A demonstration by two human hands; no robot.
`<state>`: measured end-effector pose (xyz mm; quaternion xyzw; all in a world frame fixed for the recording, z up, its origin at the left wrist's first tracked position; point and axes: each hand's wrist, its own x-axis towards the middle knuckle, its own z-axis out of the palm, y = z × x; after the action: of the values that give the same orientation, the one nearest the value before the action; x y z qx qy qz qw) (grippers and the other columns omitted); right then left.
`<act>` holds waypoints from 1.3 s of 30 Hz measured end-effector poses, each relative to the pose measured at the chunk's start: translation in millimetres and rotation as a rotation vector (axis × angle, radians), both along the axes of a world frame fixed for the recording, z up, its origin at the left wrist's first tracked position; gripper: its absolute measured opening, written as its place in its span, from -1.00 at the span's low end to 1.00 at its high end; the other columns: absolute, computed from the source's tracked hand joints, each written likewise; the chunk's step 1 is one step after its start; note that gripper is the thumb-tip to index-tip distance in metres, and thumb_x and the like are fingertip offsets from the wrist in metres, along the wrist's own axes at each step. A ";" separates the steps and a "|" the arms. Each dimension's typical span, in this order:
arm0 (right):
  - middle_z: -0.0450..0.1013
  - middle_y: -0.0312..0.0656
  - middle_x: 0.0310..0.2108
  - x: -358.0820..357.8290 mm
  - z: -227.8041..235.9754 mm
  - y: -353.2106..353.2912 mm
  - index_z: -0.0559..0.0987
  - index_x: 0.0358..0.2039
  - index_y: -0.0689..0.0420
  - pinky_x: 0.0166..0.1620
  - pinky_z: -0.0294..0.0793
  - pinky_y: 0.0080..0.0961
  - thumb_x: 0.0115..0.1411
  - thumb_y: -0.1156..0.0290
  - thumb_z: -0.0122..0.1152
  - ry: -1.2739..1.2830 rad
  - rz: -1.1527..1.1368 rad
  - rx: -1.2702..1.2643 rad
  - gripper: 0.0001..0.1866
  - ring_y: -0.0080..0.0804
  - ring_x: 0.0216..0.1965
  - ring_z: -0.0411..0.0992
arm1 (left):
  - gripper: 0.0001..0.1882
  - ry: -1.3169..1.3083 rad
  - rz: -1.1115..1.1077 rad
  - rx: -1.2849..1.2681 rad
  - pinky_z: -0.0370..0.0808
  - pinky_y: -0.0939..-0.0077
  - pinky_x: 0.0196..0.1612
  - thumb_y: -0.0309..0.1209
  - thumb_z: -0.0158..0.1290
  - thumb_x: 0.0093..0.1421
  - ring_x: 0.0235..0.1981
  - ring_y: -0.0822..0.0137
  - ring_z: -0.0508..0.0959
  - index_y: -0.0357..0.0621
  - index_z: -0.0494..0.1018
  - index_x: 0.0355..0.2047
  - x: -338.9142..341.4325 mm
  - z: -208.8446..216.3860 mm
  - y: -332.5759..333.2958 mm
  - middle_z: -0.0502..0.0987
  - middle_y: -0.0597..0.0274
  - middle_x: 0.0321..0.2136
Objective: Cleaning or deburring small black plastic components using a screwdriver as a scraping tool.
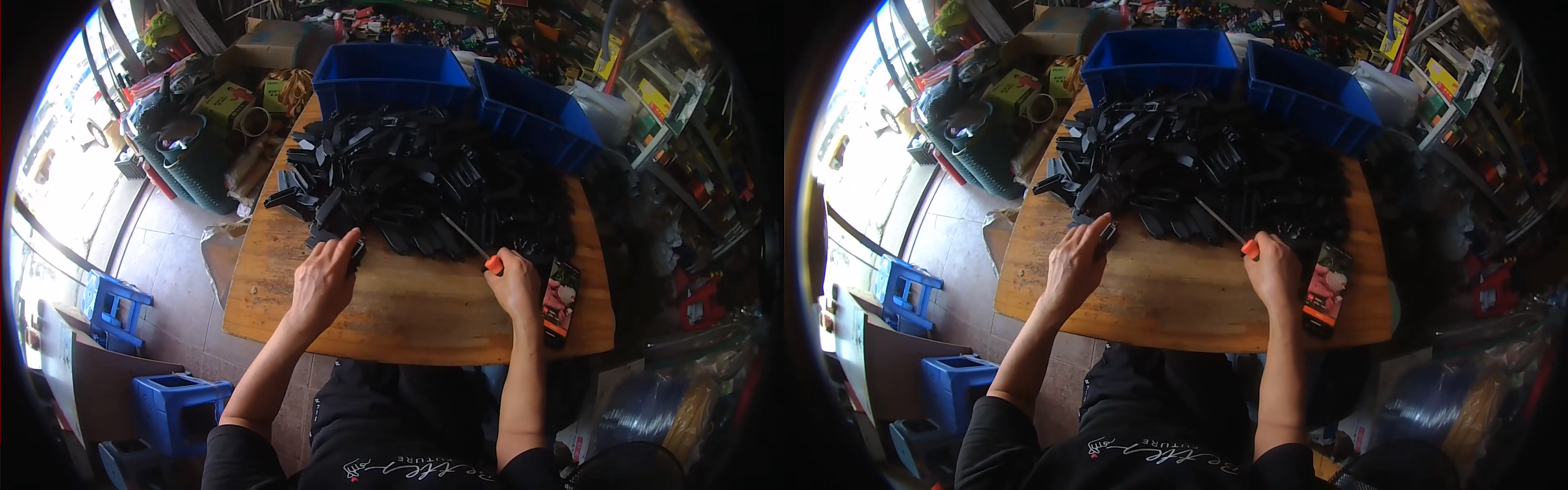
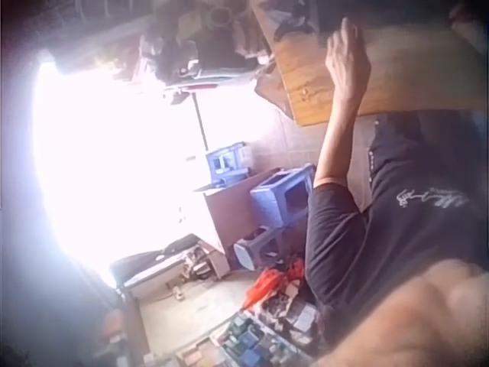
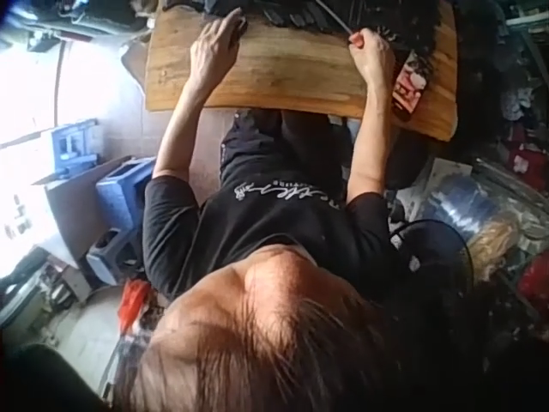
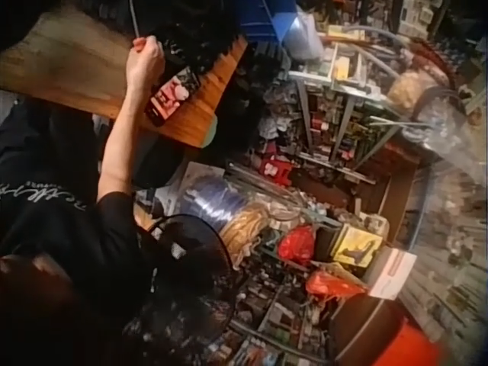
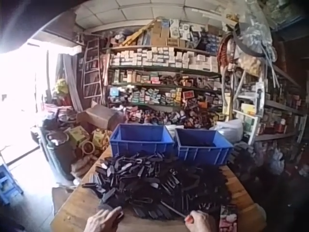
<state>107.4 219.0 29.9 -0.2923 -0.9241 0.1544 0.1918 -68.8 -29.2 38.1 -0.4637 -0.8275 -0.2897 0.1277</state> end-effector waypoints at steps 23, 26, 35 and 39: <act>0.54 -0.08 -0.37 21.3 7.7 -20.5 0.53 -0.30 0.24 -0.23 0.46 -0.43 0.06 0.55 0.22 0.198 -0.026 -0.250 -0.83 -0.21 -0.33 0.53 | -0.88 0.178 -0.775 -0.163 0.59 0.40 -0.30 -0.56 0.07 -0.01 -0.10 0.22 0.47 -0.11 0.49 -0.41 5.3 2.0 66.7 0.52 0.27 -0.08; 0.56 -0.09 -0.34 26.2 15.3 -31.5 0.59 -0.28 0.21 -0.22 0.47 -0.46 0.04 0.53 0.24 0.235 0.068 -0.261 -0.81 -0.26 -0.31 0.54 | -0.80 0.070 -0.776 -0.357 0.55 0.41 -0.31 -0.53 0.03 0.01 -0.14 0.22 0.46 -0.09 0.45 -0.29 8.9 -4.0 55.3 0.50 0.26 -0.25; 0.51 -0.05 -0.46 22.3 9.0 -35.7 0.50 -0.38 0.20 -0.35 0.43 -0.29 0.15 0.38 0.16 0.136 0.012 -0.250 -0.86 -0.06 -0.40 0.49 | -0.69 0.090 -0.507 -0.159 0.51 0.42 -0.27 -0.41 0.05 0.09 -0.23 0.21 0.42 -0.14 0.40 -0.13 54.5 -13.5 35.2 0.35 0.13 -0.25; 0.52 -0.14 -0.46 17.0 14.7 -48.0 0.55 -0.36 0.19 -0.33 0.44 -0.44 0.09 0.49 0.24 0.262 0.091 -0.466 -0.90 -0.29 -0.44 0.50 | -0.61 0.033 -0.584 -0.102 0.55 0.44 -0.32 -0.35 0.13 0.06 -0.18 0.18 0.47 -0.13 0.41 -0.08 66.6 -17.0 22.2 0.39 0.07 -0.10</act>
<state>124.4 171.0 44.6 -0.2643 -0.8430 0.4080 0.2303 -2.2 -7.1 21.0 -0.6926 -0.6703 -0.2649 0.0287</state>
